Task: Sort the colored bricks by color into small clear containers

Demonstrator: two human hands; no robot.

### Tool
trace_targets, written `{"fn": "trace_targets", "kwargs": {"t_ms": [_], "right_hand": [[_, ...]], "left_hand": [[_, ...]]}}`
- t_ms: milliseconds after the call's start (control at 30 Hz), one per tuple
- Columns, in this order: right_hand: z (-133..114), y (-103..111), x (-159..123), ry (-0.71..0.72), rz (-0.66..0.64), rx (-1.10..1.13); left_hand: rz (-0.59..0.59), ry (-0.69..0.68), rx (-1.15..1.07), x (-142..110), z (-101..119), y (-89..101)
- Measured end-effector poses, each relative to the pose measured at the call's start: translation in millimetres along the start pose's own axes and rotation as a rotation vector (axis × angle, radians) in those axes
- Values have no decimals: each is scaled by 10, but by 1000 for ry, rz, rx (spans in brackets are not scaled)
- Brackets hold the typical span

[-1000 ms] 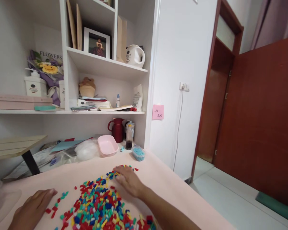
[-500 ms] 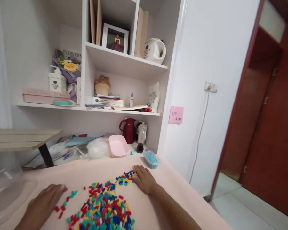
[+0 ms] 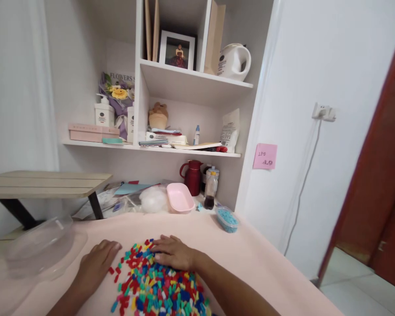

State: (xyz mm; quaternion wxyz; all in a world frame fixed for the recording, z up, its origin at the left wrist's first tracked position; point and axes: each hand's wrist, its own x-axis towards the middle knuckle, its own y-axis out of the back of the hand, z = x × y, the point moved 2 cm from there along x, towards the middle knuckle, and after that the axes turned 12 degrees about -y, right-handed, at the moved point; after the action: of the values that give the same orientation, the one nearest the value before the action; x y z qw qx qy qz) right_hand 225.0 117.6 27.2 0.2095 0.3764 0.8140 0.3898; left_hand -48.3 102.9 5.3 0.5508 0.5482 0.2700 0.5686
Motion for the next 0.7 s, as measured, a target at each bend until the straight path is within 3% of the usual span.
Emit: {"fn": "trace_targets", "kwargs": {"t_ms": [133, 167, 267, 333, 433, 500, 600, 700], "right_hand": [[-240, 12, 70, 56, -169, 296], [-256, 37, 111, 49, -122, 363], [-244, 102, 290, -20, 193, 352], [-246, 59, 436, -96, 240, 205], [-326, -129, 613, -161, 72, 42], [-434, -257, 647, -109, -18, -12], [-618, -344, 546, 47, -130, -65], [-769, -247, 290, 114, -231, -23]], "left_hand": [[-7, -5, -13, -30, 34, 34], [-5, -4, -16, -33, 36, 36], [4, -1, -23, -35, 27, 28], [9, -2, -22, -34, 17, 15], [20, -4, -12, -36, 6, -6], [30, -8, -7, -40, 4, -19], [35, -31, -13, -48, 4, -32], [27, -68, -29, -57, -3, -33]]}}
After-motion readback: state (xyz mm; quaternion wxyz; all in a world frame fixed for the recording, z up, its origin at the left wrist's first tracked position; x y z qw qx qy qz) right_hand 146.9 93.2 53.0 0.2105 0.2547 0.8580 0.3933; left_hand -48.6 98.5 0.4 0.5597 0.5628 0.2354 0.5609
